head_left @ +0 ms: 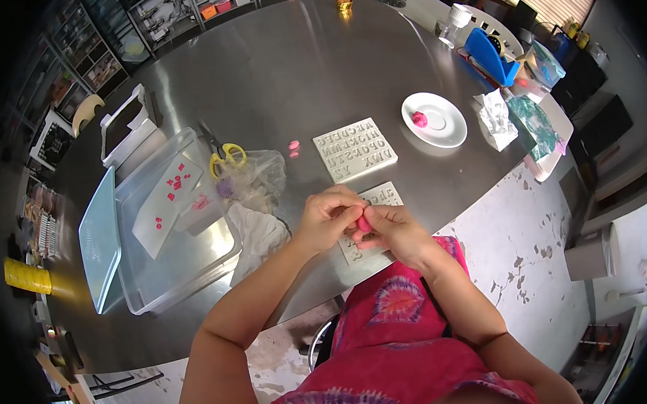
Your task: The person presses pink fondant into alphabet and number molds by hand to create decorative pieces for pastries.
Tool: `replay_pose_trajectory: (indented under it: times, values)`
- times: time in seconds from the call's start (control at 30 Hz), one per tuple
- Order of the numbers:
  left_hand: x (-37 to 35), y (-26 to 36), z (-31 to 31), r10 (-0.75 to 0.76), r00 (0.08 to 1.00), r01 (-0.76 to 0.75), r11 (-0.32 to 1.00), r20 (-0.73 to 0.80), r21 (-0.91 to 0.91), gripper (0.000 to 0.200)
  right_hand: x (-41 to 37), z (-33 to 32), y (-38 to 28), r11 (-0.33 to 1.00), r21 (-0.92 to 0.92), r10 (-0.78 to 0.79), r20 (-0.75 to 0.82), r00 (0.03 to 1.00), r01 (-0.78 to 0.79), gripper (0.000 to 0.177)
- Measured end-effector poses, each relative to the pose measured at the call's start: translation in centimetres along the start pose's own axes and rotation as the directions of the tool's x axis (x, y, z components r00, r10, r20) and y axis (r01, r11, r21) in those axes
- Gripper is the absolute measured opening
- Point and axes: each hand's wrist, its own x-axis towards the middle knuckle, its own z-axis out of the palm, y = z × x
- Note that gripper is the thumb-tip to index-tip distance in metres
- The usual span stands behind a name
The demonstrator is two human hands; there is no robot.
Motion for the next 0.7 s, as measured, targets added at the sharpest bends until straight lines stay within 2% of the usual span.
replay_pose_trajectory:
  times: [0.07,0.17,0.23,0.3,0.33,0.37,0.4,0.47,0.57,0.63,0.7]
  values:
    - [-0.1,0.4,0.2,-0.035,0.999,0.037,0.997,-0.032,0.071,0.004,-0.1,0.3,-0.2,0.994,0.105,0.022,-0.094,0.995,-0.012,0.03]
    - [0.0,0.5,0.3,0.015,0.999,-0.012,0.997,-0.029,0.081,0.004,-0.1,0.4,-0.4,0.996,0.074,-0.036,-0.088,0.996,0.042,0.028]
    - [-0.1,0.3,-0.1,0.046,0.999,-0.046,0.997,0.004,-0.062,0.002,0.0,0.5,-0.5,0.997,0.05,-0.048,-0.079,0.996,0.052,0.027]
    - [0.0,0.0,-0.6,0.053,0.997,-0.045,0.991,0.055,-0.126,0.005,0.1,0.5,-0.5,0.998,0.024,-0.061,-0.069,0.996,0.063,0.026]
    - [0.0,-0.1,-0.7,0.06,0.992,-0.039,0.981,0.108,-0.188,0.008,0.0,0.5,-0.5,0.99,-0.058,-0.131,-0.069,0.989,0.127,0.024]
    - [0.0,-0.3,-0.7,0.062,0.992,-0.041,0.981,0.107,-0.189,0.008,0.0,0.6,-0.4,0.972,-0.138,-0.2,-0.064,0.978,0.19,0.022]
    - [0.0,-0.3,-0.6,0.058,0.993,-0.036,0.978,0.104,-0.204,0.008,-0.1,0.7,-0.3,0.971,-0.142,-0.201,-0.063,0.978,0.191,0.022]
    - [0.0,-0.3,-0.6,0.057,0.993,-0.034,0.975,0.1,-0.218,0.012,-0.1,0.9,-0.1,0.914,-0.304,-0.32,-0.13,0.938,0.269,0.018]
    - [-0.1,0.0,-0.5,0.025,0.993,-0.01,0.991,0.117,-0.131,0.015,-0.4,1.5,0.0,0.898,-0.343,-0.353,-0.183,0.918,0.277,0.014]
    - [-0.1,0.0,-0.4,0.015,0.992,0.013,0.976,0.125,-0.22,0.014,-0.1,0.9,0.2,0.918,-0.272,-0.341,-0.164,0.925,0.29,0.013]
    - [-0.1,-0.1,-0.3,0.008,0.99,0.025,0.973,0.142,-0.229,0.014,-0.1,0.4,0.1,0.932,-0.204,-0.331,-0.146,0.932,0.299,0.012]
